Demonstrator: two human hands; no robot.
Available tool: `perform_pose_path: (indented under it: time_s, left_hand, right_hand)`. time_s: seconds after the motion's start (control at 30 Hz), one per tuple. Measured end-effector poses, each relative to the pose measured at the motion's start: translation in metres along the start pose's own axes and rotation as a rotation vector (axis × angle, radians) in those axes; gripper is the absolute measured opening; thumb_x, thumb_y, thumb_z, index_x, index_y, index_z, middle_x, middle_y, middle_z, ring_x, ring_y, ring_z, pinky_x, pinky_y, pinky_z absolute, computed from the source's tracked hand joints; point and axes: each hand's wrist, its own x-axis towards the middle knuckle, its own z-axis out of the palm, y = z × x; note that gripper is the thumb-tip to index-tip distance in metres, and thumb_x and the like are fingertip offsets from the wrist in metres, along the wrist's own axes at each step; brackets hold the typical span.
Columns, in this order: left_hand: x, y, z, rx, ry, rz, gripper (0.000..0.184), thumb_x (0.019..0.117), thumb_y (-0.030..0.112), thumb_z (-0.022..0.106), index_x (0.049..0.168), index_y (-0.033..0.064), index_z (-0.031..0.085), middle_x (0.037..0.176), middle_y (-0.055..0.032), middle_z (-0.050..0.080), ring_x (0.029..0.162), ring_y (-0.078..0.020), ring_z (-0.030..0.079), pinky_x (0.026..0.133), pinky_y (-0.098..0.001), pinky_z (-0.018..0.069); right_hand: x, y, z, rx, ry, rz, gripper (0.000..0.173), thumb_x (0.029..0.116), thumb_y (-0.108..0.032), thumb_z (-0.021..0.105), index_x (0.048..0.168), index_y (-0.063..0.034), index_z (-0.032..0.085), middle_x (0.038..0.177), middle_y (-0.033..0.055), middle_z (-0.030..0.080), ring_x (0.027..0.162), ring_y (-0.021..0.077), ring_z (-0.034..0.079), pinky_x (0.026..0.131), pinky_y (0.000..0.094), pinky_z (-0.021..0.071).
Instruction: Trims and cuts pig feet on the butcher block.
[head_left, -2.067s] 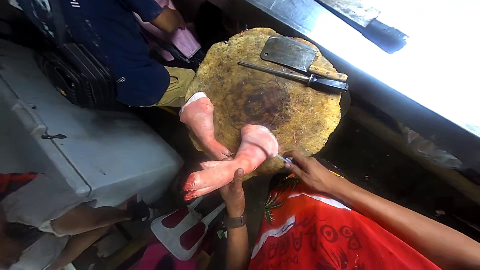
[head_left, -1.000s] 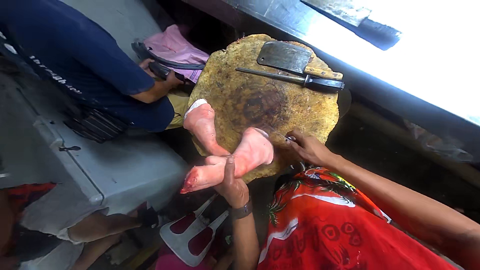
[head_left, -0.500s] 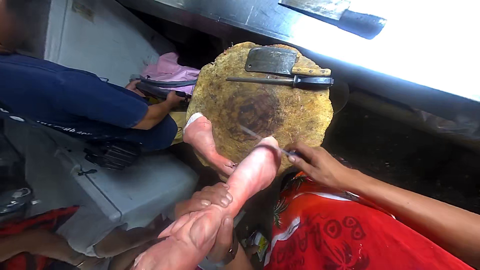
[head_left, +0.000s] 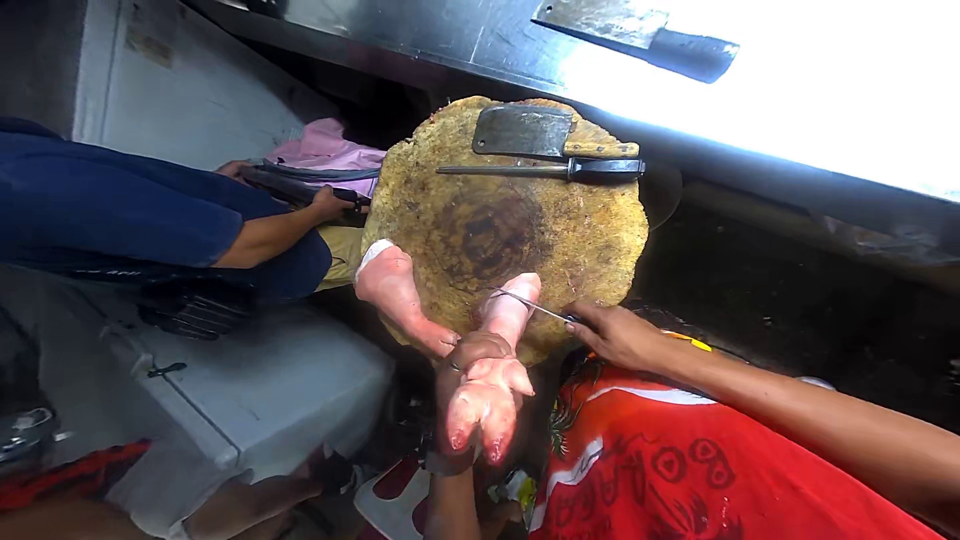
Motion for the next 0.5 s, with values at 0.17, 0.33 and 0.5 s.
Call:
perform_pose_path:
  time_s: [0.17, 0.33, 0.5]
  left_hand:
    - [-0.028, -0.013, -0.002, 0.176, 0.052, -0.013, 0.024, 0.0878, 0.029, 0.076, 0.104, 0.0147, 0.066, 0.098, -0.0006, 0.069, 0.099, -0.0144, 0.065, 0.093, -0.0324, 0.0530]
    - [-0.048, -0.016, -0.002, 0.203, 0.106, 0.020, 0.024, 0.0852, 0.022, 0.077, 0.103, 0.0127, 0.065, 0.101, -0.0030, 0.068, 0.100, -0.0162, 0.065, 0.094, -0.0339, 0.0532]
    - [-0.063, -0.011, 0.000, 0.245, 0.088, 0.028, 0.051, 0.0871, 0.056, 0.061, 0.098, 0.0066, 0.066, 0.100, -0.0089, 0.070, 0.104, -0.0217, 0.065, 0.101, -0.0392, 0.0485]
  right_hand:
    - [0.031, 0.043, 0.000, 0.001, -0.003, 0.209, 0.041, 0.1096, -0.046, 0.041, 0.136, -0.0199, 0.059, 0.093, 0.0150, 0.071, 0.087, 0.0342, 0.070, 0.081, 0.0579, 0.0544]
    - [0.018, 0.019, 0.004, -0.040, 0.008, 0.074, 0.042, 0.1090, -0.049, 0.039, 0.136, -0.0223, 0.058, 0.086, 0.0089, 0.068, 0.077, 0.0271, 0.068, 0.073, 0.0524, 0.0560]
    - [0.026, 0.037, -0.008, -0.101, -0.003, 0.188, 0.042, 0.1094, -0.046, 0.042, 0.135, -0.0176, 0.059, 0.087, 0.0163, 0.070, 0.081, 0.0362, 0.070, 0.076, 0.0606, 0.0547]
